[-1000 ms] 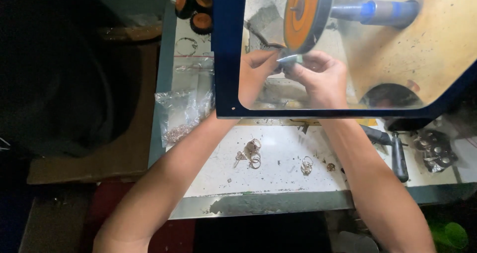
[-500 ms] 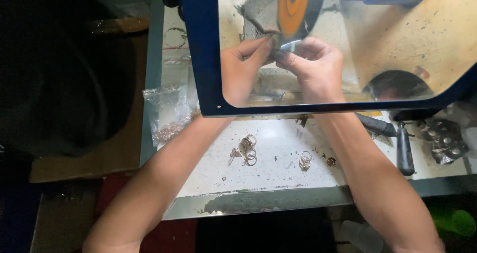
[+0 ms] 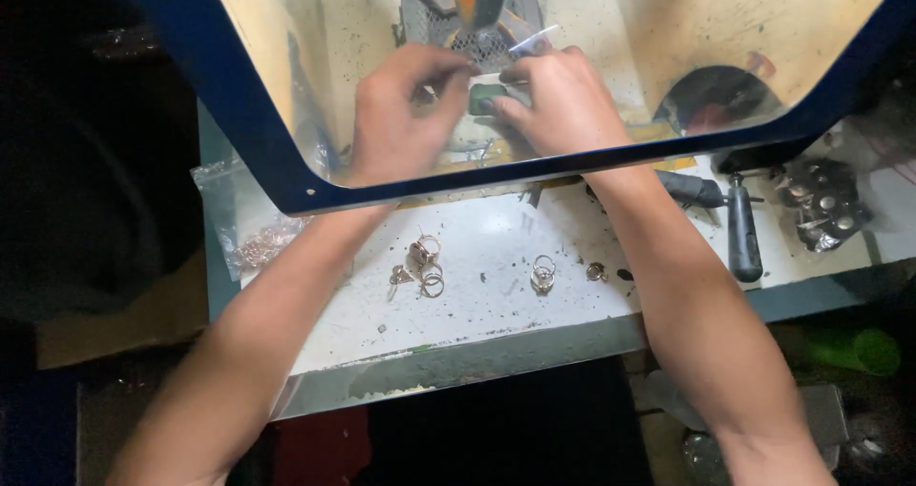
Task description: Polishing small metal jewelry components using a motorized polishing wheel inside a protective workstation.
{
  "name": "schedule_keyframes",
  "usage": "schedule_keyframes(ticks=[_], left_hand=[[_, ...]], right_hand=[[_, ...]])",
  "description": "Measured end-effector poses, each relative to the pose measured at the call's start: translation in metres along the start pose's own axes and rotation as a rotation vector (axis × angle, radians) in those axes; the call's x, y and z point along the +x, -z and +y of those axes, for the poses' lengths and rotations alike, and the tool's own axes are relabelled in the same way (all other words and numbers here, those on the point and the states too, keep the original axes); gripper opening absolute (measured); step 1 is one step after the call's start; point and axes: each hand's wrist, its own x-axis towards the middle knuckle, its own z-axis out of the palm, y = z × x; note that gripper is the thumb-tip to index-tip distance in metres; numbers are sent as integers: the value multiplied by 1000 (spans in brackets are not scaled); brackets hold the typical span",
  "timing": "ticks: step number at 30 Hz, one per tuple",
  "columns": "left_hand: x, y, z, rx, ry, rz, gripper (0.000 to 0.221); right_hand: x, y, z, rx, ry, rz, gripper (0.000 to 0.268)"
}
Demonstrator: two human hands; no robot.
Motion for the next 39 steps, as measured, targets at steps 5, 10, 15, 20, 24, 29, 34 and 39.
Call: schedule_keyframes(ticks=[5, 10, 15, 20, 24, 29, 34, 39], left_hand=[[-9, -2, 34, -130, -205, -620, 18], [-30, -23, 36, -337, -164, -998, 13], [-27, -20, 43, -171, -208, -1031, 44], [-9, 1, 45, -342, 63, -872, 10], [8, 8, -12, -341, 251, -363, 15], [14, 27, -18, -407, 425, -137, 17], [13, 22, -15, -523, 463, -75, 22], [12, 18, -6, -623, 538, 46, 33]], right_hand=[[5, -4, 10, 14, 77, 213, 24], [4, 0, 1, 84, 139, 255, 20], [3, -4, -3, 75, 146, 232, 28], [0, 5, -16, 246, 119, 221, 23], [-2, -4, -19, 811, -44, 207, 19], [-18, 5, -63, 1058, -86, 269, 16], [-18, 2, -72, 934, -6, 377, 13], [-13, 2, -74, 1175, -260, 317, 21]])
